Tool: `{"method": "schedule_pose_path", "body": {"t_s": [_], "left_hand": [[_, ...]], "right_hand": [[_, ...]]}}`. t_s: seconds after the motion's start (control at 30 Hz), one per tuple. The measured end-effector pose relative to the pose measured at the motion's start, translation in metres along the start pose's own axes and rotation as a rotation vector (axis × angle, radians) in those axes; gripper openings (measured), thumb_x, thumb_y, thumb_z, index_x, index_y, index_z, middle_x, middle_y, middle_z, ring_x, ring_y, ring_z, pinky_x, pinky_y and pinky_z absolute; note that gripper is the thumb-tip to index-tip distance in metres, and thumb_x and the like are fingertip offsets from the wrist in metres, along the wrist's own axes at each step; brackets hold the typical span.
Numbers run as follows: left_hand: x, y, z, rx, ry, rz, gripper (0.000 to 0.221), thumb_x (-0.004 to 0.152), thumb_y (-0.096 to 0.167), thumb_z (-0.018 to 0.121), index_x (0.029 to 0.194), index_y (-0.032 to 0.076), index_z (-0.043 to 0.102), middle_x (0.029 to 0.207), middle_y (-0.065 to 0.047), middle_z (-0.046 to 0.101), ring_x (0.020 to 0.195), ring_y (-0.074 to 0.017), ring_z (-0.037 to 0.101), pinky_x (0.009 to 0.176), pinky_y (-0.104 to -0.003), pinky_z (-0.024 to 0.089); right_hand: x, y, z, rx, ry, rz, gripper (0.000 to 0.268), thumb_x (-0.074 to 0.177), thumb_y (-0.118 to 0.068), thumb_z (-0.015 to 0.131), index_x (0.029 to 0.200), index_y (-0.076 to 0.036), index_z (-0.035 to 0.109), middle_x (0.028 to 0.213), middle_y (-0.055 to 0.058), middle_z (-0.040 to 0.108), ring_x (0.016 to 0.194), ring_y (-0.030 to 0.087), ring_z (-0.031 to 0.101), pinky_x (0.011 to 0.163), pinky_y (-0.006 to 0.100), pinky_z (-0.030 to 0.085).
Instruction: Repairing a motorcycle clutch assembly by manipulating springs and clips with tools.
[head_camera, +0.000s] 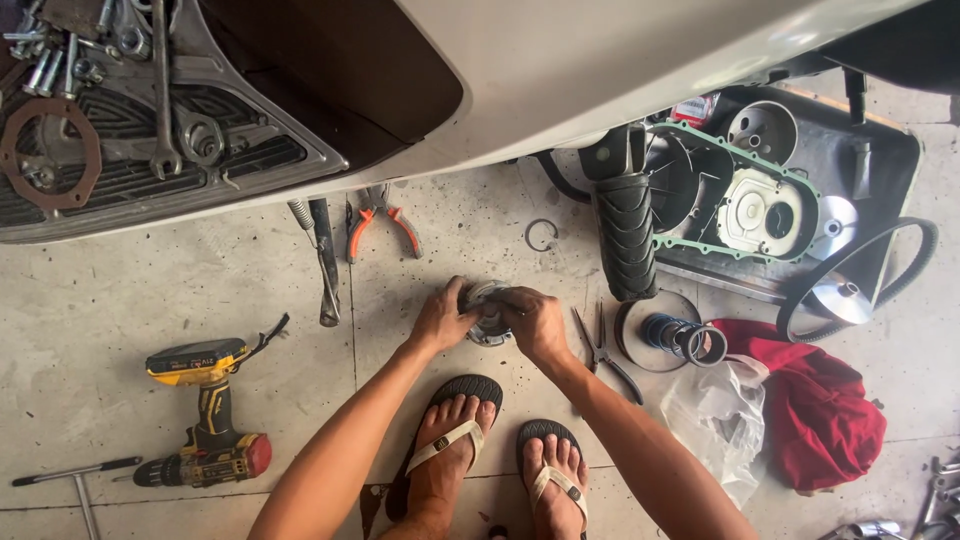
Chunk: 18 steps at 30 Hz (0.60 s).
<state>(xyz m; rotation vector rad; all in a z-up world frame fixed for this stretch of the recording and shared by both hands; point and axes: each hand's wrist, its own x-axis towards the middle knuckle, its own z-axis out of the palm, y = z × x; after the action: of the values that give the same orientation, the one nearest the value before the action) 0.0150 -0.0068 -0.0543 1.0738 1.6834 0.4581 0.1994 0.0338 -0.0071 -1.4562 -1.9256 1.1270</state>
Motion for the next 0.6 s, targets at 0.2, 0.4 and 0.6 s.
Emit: {"method": "schedule_pose_path", "body": {"t_s": [0.2,0.4,0.6], "left_hand": [[-0.007,0.015,-0.012,-0.076,-0.089,0.058,0.053,0.088,0.039,0.076,0.128,0.006,0.062,0.113,-0.029,0.072,0.113,-0.0486,0.067,0.095,-0.058,0.054],[0.002,0.008,-0.003,-0.13,-0.101,0.086,0.047,0.088,0.032,0.077,0.125,0.004,0.068,0.108,-0.03,0.073,0.111,-0.0493,0.068,0.09,-0.057,0.055],[-0.006,0.009,-0.004,-0.284,-0.143,0.035,0.047,0.085,0.038,0.079,0.125,0.013,0.073,0.109,-0.021,0.075,0.113,-0.0393,0.069,0.094,-0.049,0.054]], "right_hand": [[0.001,0.012,0.001,-0.252,0.0,-0.292,0.014,0.079,-0.011,0.077,0.092,-0.015,0.079,0.088,0.005,0.076,0.082,0.031,0.075,0.069,0.043,0.06],[0.01,0.01,-0.009,-0.553,0.036,-0.678,0.006,0.089,-0.015,0.069,0.091,-0.019,0.073,0.092,0.0,0.072,0.088,0.021,0.071,0.071,0.031,0.057],[0.012,0.001,-0.016,-0.569,0.048,-0.796,0.009,0.096,-0.016,0.065,0.091,-0.016,0.072,0.096,0.003,0.07,0.088,0.024,0.067,0.073,0.034,0.055]]}}
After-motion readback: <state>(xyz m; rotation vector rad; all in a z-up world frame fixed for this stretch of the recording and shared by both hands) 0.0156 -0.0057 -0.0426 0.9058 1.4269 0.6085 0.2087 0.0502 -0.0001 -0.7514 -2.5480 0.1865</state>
